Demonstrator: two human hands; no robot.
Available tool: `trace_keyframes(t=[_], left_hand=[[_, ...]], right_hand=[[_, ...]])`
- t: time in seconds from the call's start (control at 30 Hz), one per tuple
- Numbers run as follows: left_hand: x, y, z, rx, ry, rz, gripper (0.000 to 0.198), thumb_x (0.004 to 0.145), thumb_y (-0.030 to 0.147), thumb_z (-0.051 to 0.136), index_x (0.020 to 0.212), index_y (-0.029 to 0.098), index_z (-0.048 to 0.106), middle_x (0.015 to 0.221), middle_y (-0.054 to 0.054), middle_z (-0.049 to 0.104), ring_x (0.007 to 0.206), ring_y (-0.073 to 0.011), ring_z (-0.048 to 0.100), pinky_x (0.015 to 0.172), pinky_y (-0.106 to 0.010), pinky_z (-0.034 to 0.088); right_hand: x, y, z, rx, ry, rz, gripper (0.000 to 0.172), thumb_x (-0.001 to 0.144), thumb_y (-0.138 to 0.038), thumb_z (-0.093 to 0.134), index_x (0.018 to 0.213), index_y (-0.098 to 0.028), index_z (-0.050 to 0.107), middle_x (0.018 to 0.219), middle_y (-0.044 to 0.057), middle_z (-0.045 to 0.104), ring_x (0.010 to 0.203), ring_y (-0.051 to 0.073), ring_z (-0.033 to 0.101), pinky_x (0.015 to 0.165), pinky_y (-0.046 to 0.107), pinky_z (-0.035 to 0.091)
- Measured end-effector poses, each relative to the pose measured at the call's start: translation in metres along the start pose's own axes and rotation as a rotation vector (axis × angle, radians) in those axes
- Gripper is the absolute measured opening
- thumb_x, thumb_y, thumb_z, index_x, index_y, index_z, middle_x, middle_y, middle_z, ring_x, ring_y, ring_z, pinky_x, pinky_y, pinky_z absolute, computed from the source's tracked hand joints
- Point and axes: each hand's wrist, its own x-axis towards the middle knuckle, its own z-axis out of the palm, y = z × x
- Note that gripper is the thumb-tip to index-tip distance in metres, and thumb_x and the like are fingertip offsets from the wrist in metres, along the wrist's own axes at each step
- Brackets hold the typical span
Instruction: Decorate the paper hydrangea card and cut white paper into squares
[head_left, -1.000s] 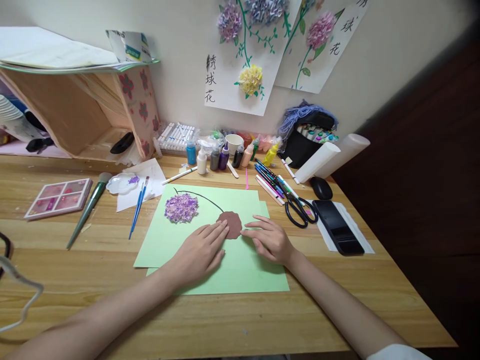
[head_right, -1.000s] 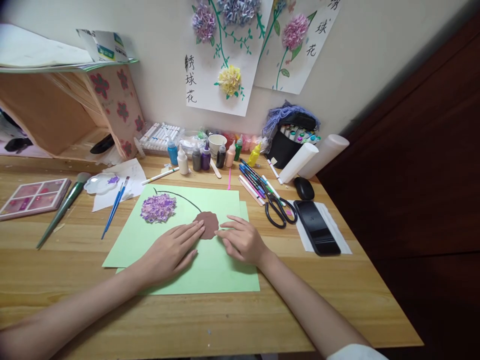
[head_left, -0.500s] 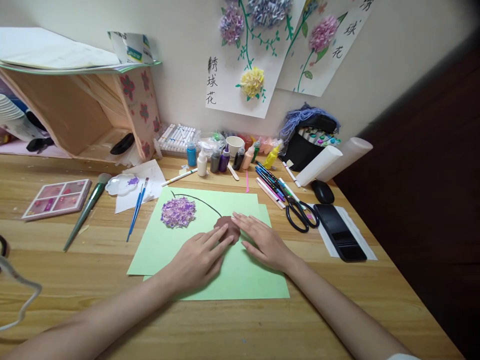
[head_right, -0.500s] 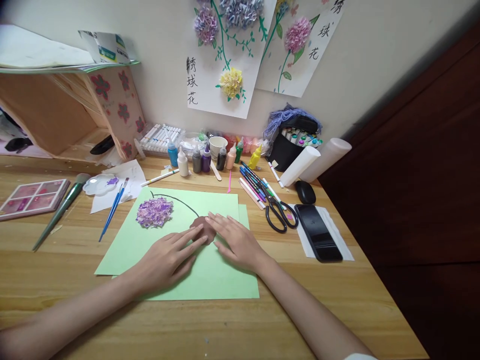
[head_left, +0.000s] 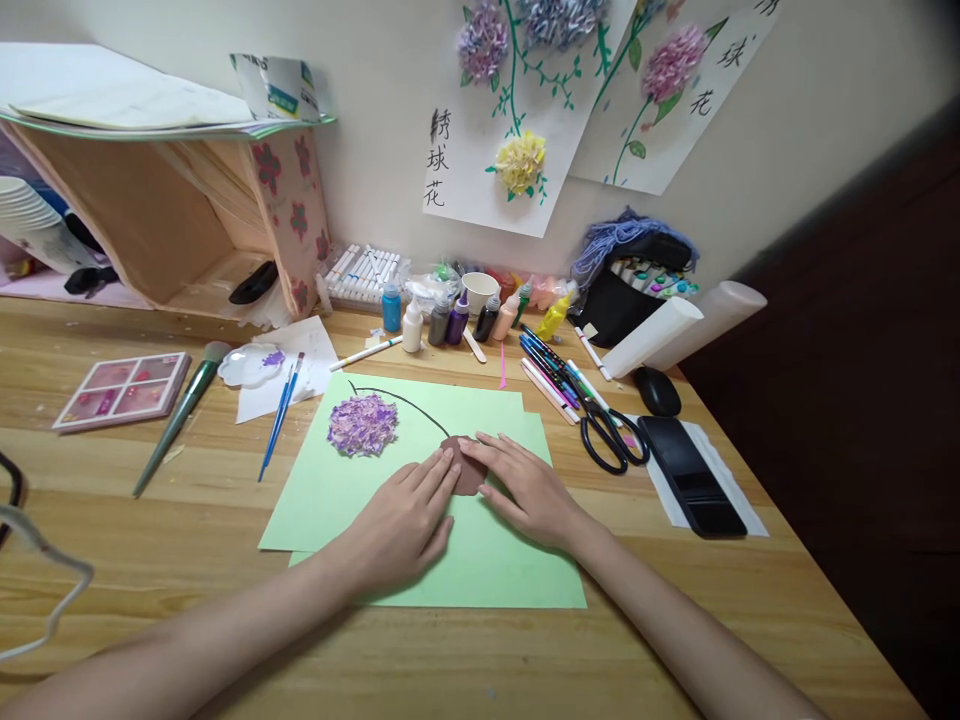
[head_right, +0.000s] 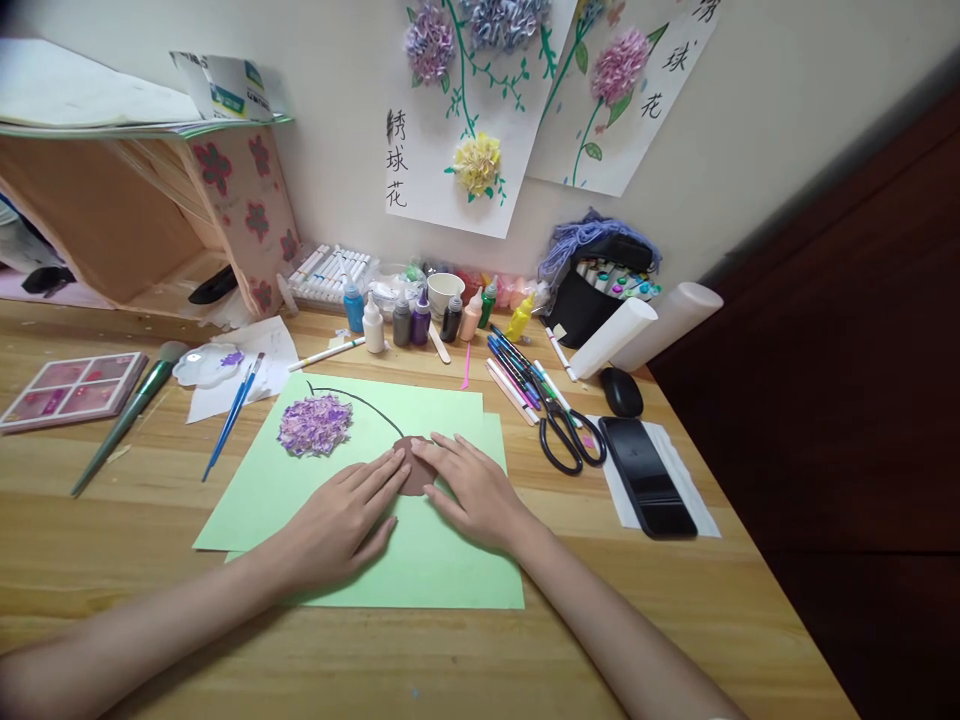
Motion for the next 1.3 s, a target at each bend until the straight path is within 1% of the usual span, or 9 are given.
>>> trace_keyframes(t=[0.13, 0.33, 0.5, 0.6, 0.83, 0.97, 1.1, 1.17, 1.3], left_hand=[[0.0, 0.0, -0.001, -0.026, 0.021, -0.019, 0.051, 0.087, 0.019, 0.037, 0.136, 0.006, 0.034, 0.139, -0.019, 0.04, 0.128, -0.0283, 0.038, 0.099, -0.044, 0.04], [0.0, 0.0, -0.004, -0.053, -0.007, -0.031, 0.05, 0.086, 0.019, 0.038, 0.135, 0.006, 0.036, 0.138, -0.019, 0.041, 0.127, -0.029, 0.038, 0.1, -0.044, 0.039], [0.002, -0.004, -0.004, -0.115, 0.046, -0.129, 0.061, 0.083, 0.022, 0.044, 0.14, 0.009, 0.026, 0.143, -0.017, 0.033, 0.131, -0.0275, 0.031, 0.105, -0.045, 0.033], [0.005, -0.008, -0.004, -0.143, 0.043, -0.155, 0.062, 0.084, 0.027, 0.045, 0.14, 0.01, 0.025, 0.143, -0.015, 0.034, 0.132, -0.0274, 0.028, 0.107, -0.045, 0.032], [0.004, -0.01, -0.005, -0.255, 0.028, -0.18, 0.066, 0.084, 0.029, 0.049, 0.141, 0.014, 0.021, 0.14, -0.013, 0.039, 0.128, -0.0252, 0.034, 0.105, -0.043, 0.036], [0.003, -0.013, -0.005, -0.294, 0.02, -0.196, 0.067, 0.083, 0.031, 0.051, 0.141, 0.017, 0.02, 0.139, -0.012, 0.041, 0.127, -0.025, 0.038, 0.103, -0.042, 0.037], [0.001, -0.014, -0.002, -0.285, 0.05, -0.215, 0.073, 0.083, 0.034, 0.051, 0.143, 0.017, 0.014, 0.142, -0.013, 0.036, 0.127, -0.0256, 0.038, 0.103, -0.042, 0.038], [-0.001, -0.015, 0.0, -0.272, 0.079, -0.211, 0.073, 0.084, 0.033, 0.049, 0.144, 0.017, 0.01, 0.143, -0.013, 0.035, 0.127, -0.0252, 0.039, 0.101, -0.041, 0.04], [-0.002, -0.016, 0.001, -0.245, 0.066, -0.169, 0.068, 0.087, 0.03, 0.044, 0.144, 0.017, 0.009, 0.143, -0.012, 0.035, 0.128, -0.0233, 0.039, 0.101, -0.04, 0.04]], right_hand=[[0.001, -0.001, 0.0, 0.004, -0.007, -0.025, 0.049, 0.09, -0.03, 0.043, 0.137, -0.023, 0.031, 0.143, 0.006, 0.038, 0.133, 0.019, 0.031, 0.11, 0.045, 0.027], [0.005, -0.005, 0.004, 0.017, 0.047, 0.024, 0.039, 0.091, -0.029, 0.041, 0.13, -0.024, 0.038, 0.137, 0.005, 0.046, 0.131, 0.02, 0.034, 0.109, 0.048, 0.028], [0.003, -0.004, 0.002, 0.107, 0.062, 0.004, 0.046, 0.091, -0.029, 0.042, 0.135, -0.024, 0.03, 0.141, 0.007, 0.039, 0.13, 0.02, 0.035, 0.109, 0.045, 0.03], [0.002, -0.003, 0.002, 0.122, 0.079, 0.05, 0.051, 0.091, -0.03, 0.042, 0.139, -0.024, 0.025, 0.143, 0.006, 0.036, 0.132, 0.02, 0.032, 0.107, 0.043, 0.033], [0.001, 0.0, 0.005, 0.117, 0.054, 0.095, 0.06, 0.085, -0.037, 0.054, 0.138, -0.025, 0.028, 0.14, 0.008, 0.04, 0.131, 0.023, 0.033, 0.105, 0.045, 0.035], [0.002, 0.0, 0.002, 0.123, 0.036, 0.094, 0.06, 0.085, -0.04, 0.054, 0.137, -0.025, 0.03, 0.139, 0.01, 0.041, 0.13, 0.023, 0.035, 0.103, 0.044, 0.036], [0.002, -0.003, 0.0, 0.052, 0.003, 0.034, 0.061, 0.087, -0.04, 0.049, 0.14, -0.025, 0.022, 0.142, 0.007, 0.038, 0.133, 0.022, 0.03, 0.108, 0.046, 0.029], [0.004, -0.004, 0.0, 0.033, -0.002, 0.003, 0.056, 0.089, -0.037, 0.047, 0.139, -0.026, 0.025, 0.142, 0.005, 0.039, 0.133, 0.022, 0.03, 0.109, 0.047, 0.028], [0.007, -0.007, 0.003, 0.027, 0.034, 0.031, 0.036, 0.09, -0.024, 0.042, 0.126, -0.025, 0.042, 0.138, 0.002, 0.044, 0.131, 0.021, 0.033, 0.105, 0.045, 0.034]])
